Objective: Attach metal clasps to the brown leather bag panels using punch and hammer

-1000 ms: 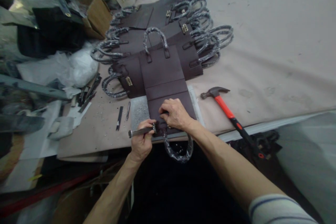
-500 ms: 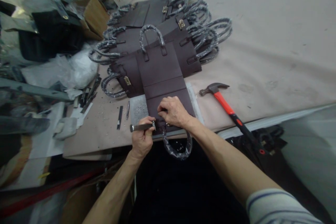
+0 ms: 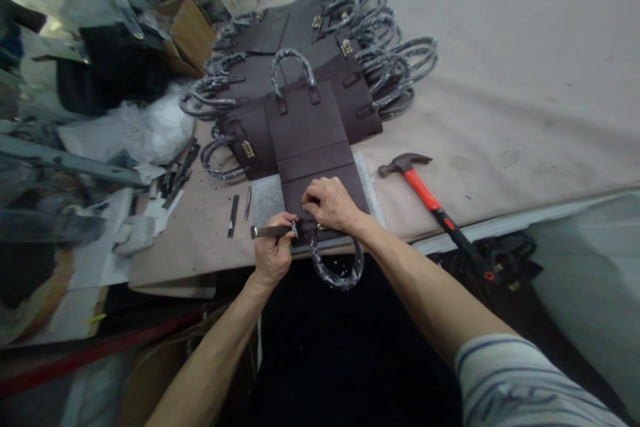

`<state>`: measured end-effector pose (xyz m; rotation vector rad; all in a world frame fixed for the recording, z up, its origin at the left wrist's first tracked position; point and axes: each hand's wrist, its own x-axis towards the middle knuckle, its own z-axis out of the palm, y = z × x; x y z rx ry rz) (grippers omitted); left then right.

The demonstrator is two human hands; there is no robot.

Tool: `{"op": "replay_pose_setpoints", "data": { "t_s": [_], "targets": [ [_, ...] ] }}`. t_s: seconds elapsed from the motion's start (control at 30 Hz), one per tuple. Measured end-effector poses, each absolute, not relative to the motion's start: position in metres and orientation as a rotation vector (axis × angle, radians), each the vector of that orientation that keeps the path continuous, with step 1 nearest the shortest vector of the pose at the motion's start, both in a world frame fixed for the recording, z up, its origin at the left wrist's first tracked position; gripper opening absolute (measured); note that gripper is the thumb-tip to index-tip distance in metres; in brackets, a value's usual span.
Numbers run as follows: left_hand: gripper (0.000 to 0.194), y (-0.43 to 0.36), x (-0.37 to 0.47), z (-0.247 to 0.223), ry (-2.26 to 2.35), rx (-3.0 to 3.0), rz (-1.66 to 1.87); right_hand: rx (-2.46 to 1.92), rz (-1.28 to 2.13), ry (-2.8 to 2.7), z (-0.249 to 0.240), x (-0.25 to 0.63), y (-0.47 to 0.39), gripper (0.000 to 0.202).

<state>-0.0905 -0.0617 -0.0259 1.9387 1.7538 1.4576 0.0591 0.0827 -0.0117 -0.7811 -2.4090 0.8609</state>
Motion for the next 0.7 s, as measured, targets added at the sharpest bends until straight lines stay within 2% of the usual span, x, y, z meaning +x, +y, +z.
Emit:
{"op": "replay_pose_setpoints", "data": {
  "t_s": [0.4, 0.53, 0.7],
  "targets": [
    [0.009, -0.059, -0.090, -0.025, 1.755, 1.898, 1.402, -0.795, 0.860, -2.411, -0.011, 0.058, 0.082, 0.007],
    [0.010, -0.059, -0.091, -0.025, 1.730, 1.906, 1.420, -0.859, 0.898, -2.260, -0.005, 0.064, 0.076, 0.004],
    [0.008, -0.061, -0.091, -0.026, 1.690, 1.878, 1.474, -1.054, 0.732, -2.026, 0.009, 0.107, 0.074, 0.010]
  ]
}}
